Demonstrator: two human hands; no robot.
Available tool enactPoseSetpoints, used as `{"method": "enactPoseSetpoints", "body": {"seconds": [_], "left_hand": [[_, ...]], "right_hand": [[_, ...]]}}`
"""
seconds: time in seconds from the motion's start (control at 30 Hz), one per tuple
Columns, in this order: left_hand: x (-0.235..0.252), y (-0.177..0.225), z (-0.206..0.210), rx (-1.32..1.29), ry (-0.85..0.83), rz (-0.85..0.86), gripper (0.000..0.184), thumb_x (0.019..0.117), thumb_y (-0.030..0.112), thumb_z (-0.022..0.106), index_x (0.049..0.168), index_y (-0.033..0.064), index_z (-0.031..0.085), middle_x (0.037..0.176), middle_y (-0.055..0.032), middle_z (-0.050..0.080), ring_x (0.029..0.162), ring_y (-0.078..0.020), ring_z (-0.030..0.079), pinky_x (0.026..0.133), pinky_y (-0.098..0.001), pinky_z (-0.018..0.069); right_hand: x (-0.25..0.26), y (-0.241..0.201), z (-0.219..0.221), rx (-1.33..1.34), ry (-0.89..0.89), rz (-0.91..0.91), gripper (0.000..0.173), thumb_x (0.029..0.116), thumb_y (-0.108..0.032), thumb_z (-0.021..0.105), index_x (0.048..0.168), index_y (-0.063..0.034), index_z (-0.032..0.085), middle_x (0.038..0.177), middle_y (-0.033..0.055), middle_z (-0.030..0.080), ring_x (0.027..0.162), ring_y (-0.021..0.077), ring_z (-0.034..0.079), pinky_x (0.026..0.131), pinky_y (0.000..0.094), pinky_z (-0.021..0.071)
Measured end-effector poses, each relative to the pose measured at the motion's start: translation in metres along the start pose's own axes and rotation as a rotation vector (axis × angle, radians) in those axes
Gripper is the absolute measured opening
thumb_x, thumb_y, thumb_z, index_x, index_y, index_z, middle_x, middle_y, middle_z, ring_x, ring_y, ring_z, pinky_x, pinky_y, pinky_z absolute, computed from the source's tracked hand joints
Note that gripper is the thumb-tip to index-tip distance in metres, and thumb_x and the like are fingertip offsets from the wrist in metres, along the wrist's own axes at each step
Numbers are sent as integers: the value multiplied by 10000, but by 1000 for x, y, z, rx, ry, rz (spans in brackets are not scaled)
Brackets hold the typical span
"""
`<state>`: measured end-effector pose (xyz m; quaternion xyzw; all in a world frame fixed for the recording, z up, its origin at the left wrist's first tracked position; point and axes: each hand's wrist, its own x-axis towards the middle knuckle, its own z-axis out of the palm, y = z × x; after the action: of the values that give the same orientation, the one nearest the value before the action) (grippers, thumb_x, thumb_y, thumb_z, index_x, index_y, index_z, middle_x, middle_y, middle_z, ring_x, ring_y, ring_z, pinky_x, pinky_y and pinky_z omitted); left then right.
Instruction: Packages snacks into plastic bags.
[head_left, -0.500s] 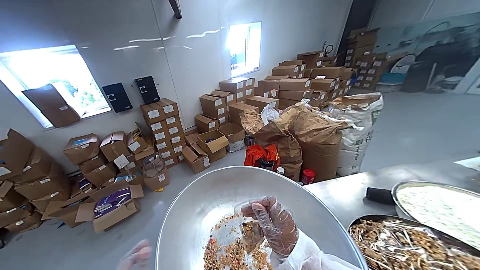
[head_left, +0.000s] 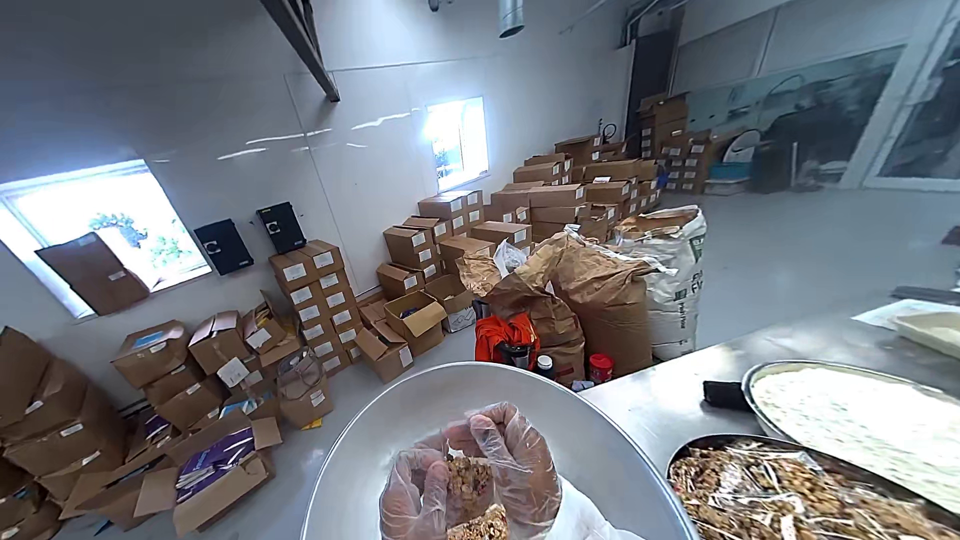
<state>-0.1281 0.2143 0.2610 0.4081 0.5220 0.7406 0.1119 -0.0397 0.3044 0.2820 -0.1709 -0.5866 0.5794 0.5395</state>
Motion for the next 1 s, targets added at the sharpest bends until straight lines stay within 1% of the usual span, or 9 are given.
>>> {"method": "enactPoseSetpoints", "body": {"seconds": [0.07, 0.13, 0.2, 0.37, 0.5, 0.57, 0.7, 0.87, 1.0], "left_hand": [[3, 10, 7, 75, 20, -17, 43, 955, -48, 506, 986, -31, 529, 1096, -131, 736, 1029, -153, 722, 926, -310, 588], [7, 13, 13, 170, 35, -10, 63, 973, -35, 486, 1028, -51, 512, 1051, -129, 740, 999, -144, 730, 911, -312, 592], [10, 13, 17, 231, 36, 21, 82, 987, -34, 469, 1053, -59, 511, 1045, -132, 750, 1000, -144, 739, 908, -309, 598], [10, 15, 38, 223, 132, 42, 99, 993, -41, 450, 1072, -64, 506, 1047, -148, 751, 987, -182, 749, 899, -331, 606], [8, 19, 49, 101, 161, 39, 104, 991, -72, 423, 1089, -58, 456, 1065, -150, 745, 1005, -168, 745, 912, -307, 598], [8, 24, 50, 53, 159, 11, 116, 991, -85, 412, 1096, -41, 436, 1058, -136, 749, 983, -155, 751, 891, -298, 605], [7, 33, 51, 31, 148, -22, 126, 1003, -65, 383, 1118, -42, 429, 1055, -129, 743, 924, -149, 752, 839, -295, 613], [6, 32, 45, -13, 127, -14, 130, 1005, -55, 380, 1126, -29, 420, 1063, -126, 752, 930, -169, 759, 849, -311, 616], [5, 30, 37, -60, 101, -19, 145, 1005, -58, 365, 1136, -26, 422, 1070, -126, 750, 948, -179, 758, 862, -323, 617]], "right_hand": [[0, 8, -12, 106, -80, 5, 247, 1046, -214, 524, 1122, 17, 568, 1008, 109, 765, 916, 214, 755, 824, 350, 630], [-2, 18, -23, 141, -174, 55, 423, 973, -327, 652, 1199, 26, 594, 1132, 115, 732, 1039, 214, 714, 905, 362, 595], [-4, 22, -28, 166, -192, 113, 357, 907, -262, 730, 1131, 6, 660, 1155, 104, 728, 1067, 192, 699, 922, 339, 586], [-2, 10, -27, 126, -56, 175, 113, 889, -121, 727, 963, -36, 709, 922, 29, 731, 844, 96, 698, 764, 252, 596], [4, 2, -31, 193, -16, 160, 106, 873, -77, 729, 942, -40, 657, 891, 44, 721, 795, 109, 696, 713, 247, 594], [8, -4, -36, 219, -57, 166, 179, 837, -84, 760, 971, -41, 650, 900, 38, 704, 807, 114, 688, 714, 250, 591], [18, -12, -51, 208, -231, 243, 430, 800, -148, 802, 1186, -25, 655, 913, -3, 677, 822, 99, 669, 747, 252, 581], [21, -6, -58, 270, -307, 220, 153, 807, -107, 789, 931, -120, 701, 875, -55, 712, 786, 30, 666, 725, 198, 560], [23, 7, -59, 348, -391, 180, 215, 790, -285, 851, 927, -173, 729, 862, -80, 713, 743, 13, 648, 674, 185, 540]]}}
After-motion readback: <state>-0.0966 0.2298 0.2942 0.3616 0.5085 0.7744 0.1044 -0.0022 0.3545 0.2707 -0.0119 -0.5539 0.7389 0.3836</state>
